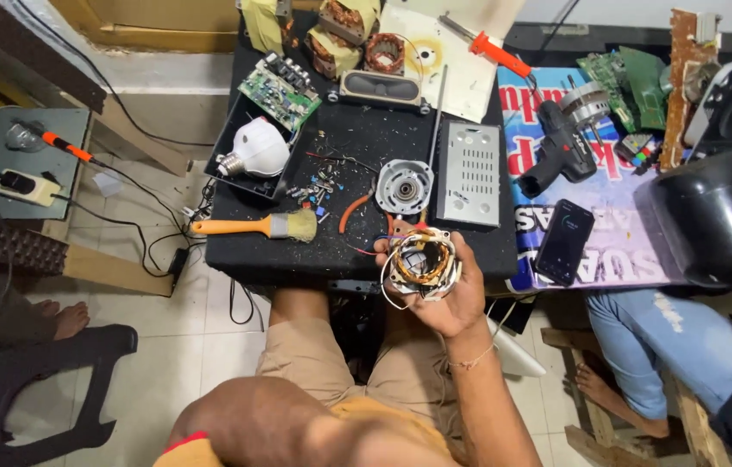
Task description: Cleaning a motor stator with a brush and inspecting the windings
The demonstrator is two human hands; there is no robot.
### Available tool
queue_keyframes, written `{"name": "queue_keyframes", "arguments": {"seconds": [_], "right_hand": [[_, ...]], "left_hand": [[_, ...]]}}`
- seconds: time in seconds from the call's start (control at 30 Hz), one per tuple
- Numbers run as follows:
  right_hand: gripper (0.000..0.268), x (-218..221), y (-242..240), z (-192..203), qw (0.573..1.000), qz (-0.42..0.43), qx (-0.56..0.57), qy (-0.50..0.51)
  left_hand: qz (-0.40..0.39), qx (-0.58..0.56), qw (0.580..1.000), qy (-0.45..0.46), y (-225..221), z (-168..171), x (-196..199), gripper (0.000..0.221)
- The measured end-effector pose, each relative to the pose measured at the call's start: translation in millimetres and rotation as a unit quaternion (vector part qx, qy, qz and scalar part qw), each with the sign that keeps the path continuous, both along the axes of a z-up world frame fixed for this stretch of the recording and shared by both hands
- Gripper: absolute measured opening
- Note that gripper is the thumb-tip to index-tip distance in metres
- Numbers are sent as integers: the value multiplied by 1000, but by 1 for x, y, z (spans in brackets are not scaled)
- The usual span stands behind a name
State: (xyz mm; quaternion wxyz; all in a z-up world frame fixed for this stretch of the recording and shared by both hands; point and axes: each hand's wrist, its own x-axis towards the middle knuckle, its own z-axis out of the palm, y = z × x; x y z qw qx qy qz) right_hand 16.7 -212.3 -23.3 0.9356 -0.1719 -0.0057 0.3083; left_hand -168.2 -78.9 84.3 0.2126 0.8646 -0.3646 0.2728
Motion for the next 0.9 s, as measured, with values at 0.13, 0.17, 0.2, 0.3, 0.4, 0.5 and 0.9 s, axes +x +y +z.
{"name": "queue_keyframes", "arguments": {"seconds": [0.13,0.17,0.2,0.3,0.4,0.5,0.9], "right_hand": [[73,-1,-4,8,992,38,120,7],[73,0,-4,8,992,36,122,5],[73,-1,-6,9,992,40,118,9],[73,2,-8,9,990,47,131,6],[72,2,-10,7,986,51,156,12],[70,1,-11,8,983,49,173,20],[75,5,-46,-33,973,11,209,-98]], "left_hand": [[40,72,995,-49,28,20,60,25],[38,74,995,-52,36,26,75,25],[-41,-115,992,30,42,32,88,9],[-16,-279,949,143,63,7,96,8],[154,-242,937,202,90,-48,84,6],[267,-205,919,205,108,-54,79,10],[257,-184,945,86,102,-48,138,20]]}}
